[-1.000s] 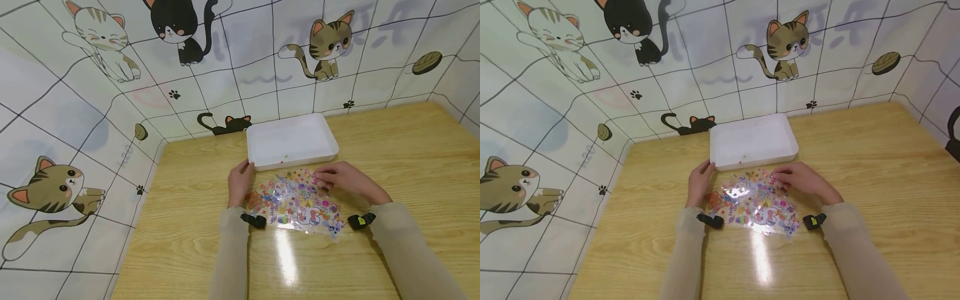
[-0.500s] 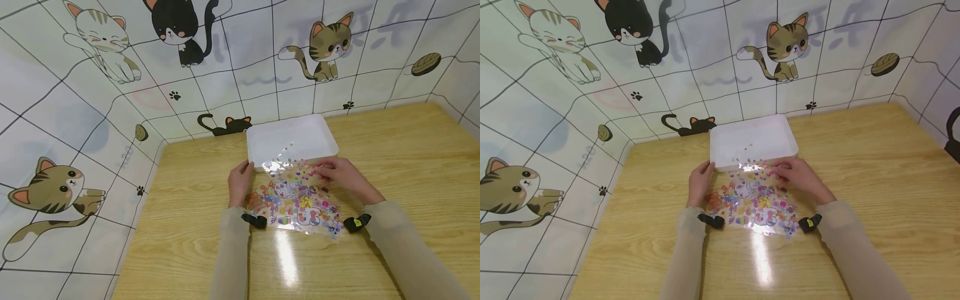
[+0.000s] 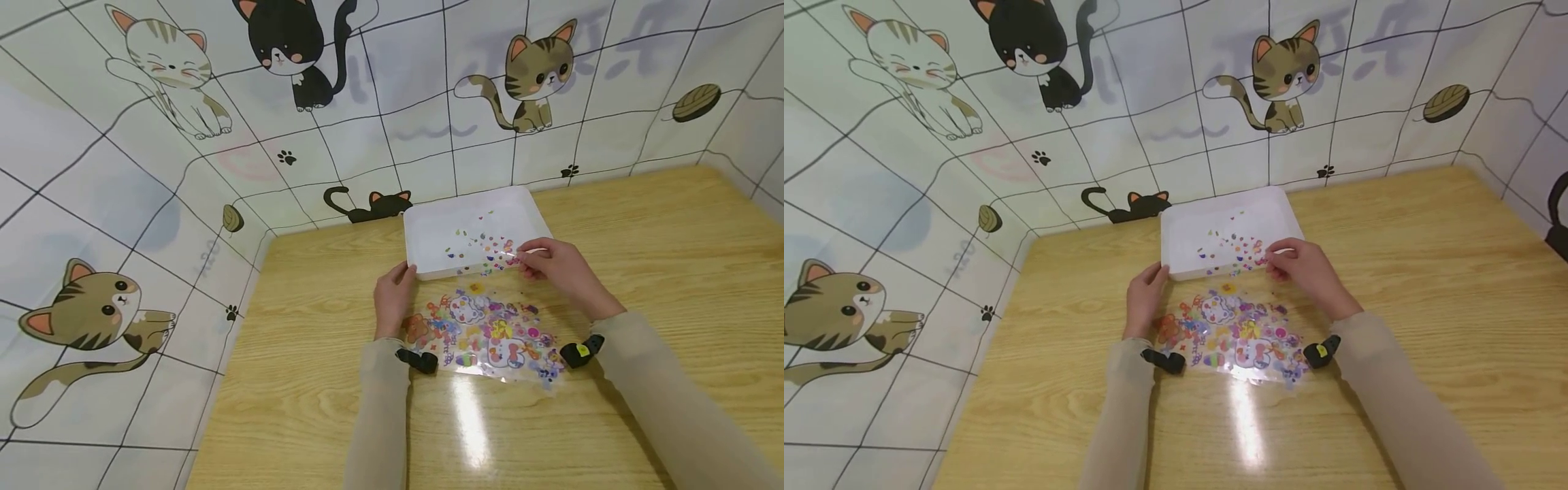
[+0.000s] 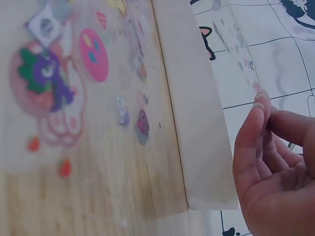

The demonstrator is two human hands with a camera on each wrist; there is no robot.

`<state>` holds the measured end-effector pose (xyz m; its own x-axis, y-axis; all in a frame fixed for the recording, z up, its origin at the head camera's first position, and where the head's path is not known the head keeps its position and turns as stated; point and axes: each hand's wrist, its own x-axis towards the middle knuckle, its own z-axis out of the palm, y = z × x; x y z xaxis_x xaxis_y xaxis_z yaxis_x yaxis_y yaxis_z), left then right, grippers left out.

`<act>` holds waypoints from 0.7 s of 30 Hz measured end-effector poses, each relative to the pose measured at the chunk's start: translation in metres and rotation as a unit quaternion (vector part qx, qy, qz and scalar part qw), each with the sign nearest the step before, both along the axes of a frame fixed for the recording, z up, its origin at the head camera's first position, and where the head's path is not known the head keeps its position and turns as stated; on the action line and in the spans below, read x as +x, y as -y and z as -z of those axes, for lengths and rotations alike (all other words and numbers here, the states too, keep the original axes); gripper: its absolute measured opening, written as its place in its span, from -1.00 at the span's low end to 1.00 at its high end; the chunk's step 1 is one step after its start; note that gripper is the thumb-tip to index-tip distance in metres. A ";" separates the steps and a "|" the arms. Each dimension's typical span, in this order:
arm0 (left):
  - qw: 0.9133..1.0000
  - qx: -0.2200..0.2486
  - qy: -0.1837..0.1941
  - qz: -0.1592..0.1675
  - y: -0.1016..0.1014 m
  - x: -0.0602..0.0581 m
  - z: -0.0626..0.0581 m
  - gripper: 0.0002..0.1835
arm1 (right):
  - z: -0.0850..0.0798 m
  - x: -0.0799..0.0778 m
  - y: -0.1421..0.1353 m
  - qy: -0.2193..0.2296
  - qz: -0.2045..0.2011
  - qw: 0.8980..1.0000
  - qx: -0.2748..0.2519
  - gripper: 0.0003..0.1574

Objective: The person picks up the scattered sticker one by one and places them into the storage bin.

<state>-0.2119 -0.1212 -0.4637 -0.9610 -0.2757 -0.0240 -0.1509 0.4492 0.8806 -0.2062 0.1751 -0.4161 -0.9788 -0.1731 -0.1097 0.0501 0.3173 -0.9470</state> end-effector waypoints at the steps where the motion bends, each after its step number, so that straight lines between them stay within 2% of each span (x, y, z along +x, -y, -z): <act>1: 1.000 -0.001 -0.002 0.000 0.000 0.000 0.000 -0.55 | -0.001 -0.001 0.000 0.002 0.006 1.000 -0.006 -0.46; 7: 1.000 -0.002 -0.005 0.001 -0.001 -0.001 0.000 -0.55 | -0.002 -0.008 0.000 0.004 0.022 1.000 -0.013 -0.44; 14: 0.999 -0.019 -0.035 0.009 0.002 -0.001 0.003 -0.58 | -0.006 -0.019 -0.001 0.006 0.025 0.999 -0.025 -0.44; 21: 0.999 -0.006 -0.032 0.006 0.002 -0.001 0.004 -0.58 | -0.010 -0.034 -0.002 0.015 0.035 0.999 -0.019 -0.45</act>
<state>-0.2127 -0.1230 -0.4680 -0.9637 -0.2637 0.0411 -0.0886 0.4613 0.8828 -0.2398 0.1772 -0.4060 -0.9850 -0.1091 -0.1337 0.0993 0.2756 -0.9561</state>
